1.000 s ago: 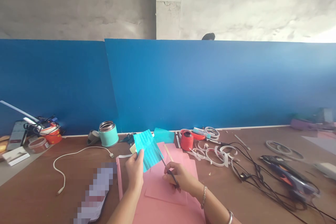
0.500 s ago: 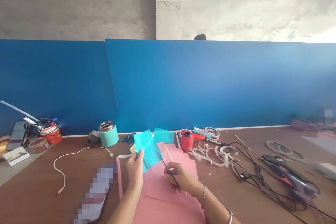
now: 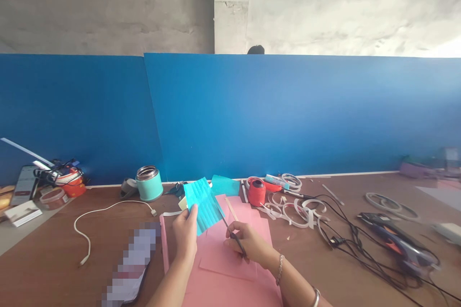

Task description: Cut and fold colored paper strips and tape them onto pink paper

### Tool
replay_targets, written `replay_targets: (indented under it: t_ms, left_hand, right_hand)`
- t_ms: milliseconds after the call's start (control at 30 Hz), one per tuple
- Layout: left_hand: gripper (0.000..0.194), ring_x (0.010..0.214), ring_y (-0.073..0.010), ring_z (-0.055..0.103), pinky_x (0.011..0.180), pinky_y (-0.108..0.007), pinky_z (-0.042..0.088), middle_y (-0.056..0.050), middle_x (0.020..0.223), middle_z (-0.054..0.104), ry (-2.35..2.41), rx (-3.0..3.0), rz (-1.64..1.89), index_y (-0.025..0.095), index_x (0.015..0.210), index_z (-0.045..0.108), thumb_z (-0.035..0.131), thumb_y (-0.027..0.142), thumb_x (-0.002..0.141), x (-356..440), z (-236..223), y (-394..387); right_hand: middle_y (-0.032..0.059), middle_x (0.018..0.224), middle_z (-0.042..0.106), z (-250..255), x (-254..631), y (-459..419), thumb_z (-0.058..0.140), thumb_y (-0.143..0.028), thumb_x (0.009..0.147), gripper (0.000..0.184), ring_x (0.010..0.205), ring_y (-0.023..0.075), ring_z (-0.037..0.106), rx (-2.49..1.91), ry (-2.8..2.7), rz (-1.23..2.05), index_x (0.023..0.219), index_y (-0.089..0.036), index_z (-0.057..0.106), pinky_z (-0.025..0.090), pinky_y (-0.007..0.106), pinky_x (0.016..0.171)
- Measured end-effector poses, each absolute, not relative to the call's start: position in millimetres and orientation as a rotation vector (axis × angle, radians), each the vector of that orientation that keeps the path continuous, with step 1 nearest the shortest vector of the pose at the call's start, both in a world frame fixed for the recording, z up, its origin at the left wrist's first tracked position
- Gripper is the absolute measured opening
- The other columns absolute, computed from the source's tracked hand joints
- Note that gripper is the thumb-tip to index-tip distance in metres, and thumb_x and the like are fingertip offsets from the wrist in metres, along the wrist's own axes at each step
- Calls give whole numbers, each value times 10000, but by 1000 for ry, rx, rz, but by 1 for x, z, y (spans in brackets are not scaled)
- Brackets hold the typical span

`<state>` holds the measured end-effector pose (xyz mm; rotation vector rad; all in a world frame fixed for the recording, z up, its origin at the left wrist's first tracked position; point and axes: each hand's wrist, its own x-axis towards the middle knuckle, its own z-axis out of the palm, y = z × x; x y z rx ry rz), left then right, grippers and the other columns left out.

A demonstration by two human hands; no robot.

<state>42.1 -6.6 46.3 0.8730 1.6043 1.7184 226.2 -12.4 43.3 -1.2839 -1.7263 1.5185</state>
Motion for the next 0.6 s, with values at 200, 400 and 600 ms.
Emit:
replay_targets:
  t_ms: [200, 400, 600]
  left_hand:
    - [425, 533, -97, 227, 494, -230, 215, 77, 496, 254, 1591, 857, 1715, 206, 524, 377, 579, 554, 658, 43, 47, -7]
    - [416, 533, -100, 250, 498, -234, 236, 72, 496, 299, 1538, 849, 1718, 202, 528, 401, 586, 555, 649, 44, 50, -8]
    - [401, 533, -96, 237, 498, -231, 225, 78, 499, 283, 1559, 849, 1706, 208, 527, 367, 589, 512, 666, 43, 49, -7]
  right_hand:
    - [-101, 459, 435, 42, 225, -11, 625, -283, 694, 183, 366, 60, 429, -1275, -1726, 1525, 799, -183, 513, 293, 141, 306]
    - [-96, 456, 450, 45, 225, -13, 612, -267, 692, 158, 361, 61, 448, -1303, -1727, 1519, 785, -183, 516, 281, 138, 301]
    - [-98, 446, 464, 46, 226, -12, 608, -267, 696, 153, 341, 68, 465, -1306, -1731, 1520, 780, -186, 510, 274, 139, 286]
